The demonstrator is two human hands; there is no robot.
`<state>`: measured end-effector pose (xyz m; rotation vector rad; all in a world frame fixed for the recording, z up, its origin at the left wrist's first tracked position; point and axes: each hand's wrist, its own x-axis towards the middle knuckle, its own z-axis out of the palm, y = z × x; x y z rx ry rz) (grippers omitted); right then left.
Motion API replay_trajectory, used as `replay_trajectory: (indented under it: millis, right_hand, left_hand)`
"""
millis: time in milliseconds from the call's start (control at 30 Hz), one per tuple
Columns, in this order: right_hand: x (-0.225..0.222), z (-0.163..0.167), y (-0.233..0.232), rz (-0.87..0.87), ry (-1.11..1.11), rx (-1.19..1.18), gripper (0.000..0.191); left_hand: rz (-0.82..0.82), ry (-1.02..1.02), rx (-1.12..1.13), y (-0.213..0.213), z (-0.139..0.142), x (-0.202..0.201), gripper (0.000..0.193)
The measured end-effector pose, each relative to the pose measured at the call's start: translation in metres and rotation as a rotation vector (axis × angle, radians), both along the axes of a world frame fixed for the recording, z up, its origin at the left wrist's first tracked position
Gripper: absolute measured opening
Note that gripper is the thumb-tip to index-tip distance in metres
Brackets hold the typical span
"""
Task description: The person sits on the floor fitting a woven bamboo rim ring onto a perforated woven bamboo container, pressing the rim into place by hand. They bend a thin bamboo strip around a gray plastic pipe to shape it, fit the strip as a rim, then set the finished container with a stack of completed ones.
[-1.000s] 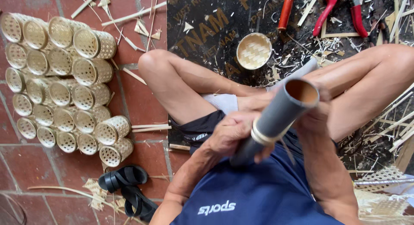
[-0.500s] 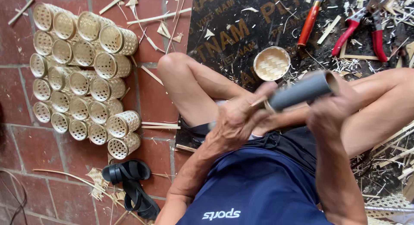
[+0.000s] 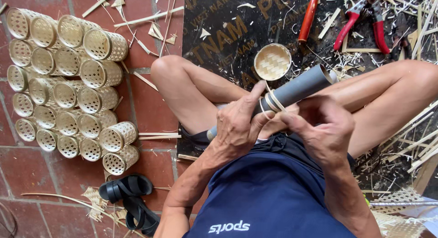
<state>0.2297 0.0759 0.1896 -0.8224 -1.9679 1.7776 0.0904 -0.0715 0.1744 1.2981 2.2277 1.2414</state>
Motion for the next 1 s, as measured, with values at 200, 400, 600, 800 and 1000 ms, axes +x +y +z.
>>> replay_trajectory:
  millis: [200, 400, 600, 800, 1000]
  right_hand:
    - [0.019, -0.015, 0.007, 0.078, 0.290, -0.194, 0.063]
    - [0.034, -0.032, 0.002, 0.285, 0.391, -0.135, 0.054]
    - [0.025, -0.051, 0.002, 0.371, 0.377, -0.216, 0.040]
    - [-0.016, -0.079, -0.016, 0.092, 0.410, -0.429, 0.047]
    - [-0.055, -0.094, -0.040, 0.085, 0.525, -0.826, 0.056]
  left_hand:
    - [-0.327, -0.771, 0.191, -0.017, -0.006, 0.010, 0.036]
    - [-0.451, -1.467, 0.029, -0.027, -0.037, 0.019, 0.042]
    - [-0.500, -1.718, 0.109, -0.019, -0.061, 0.022, 0.035]
    - [-0.291, -0.925, -0.031, -0.032, -0.047, 0.000, 0.042]
    - [-0.027, -0.693, -0.126, -0.036, -0.029, 0.002, 0.066]
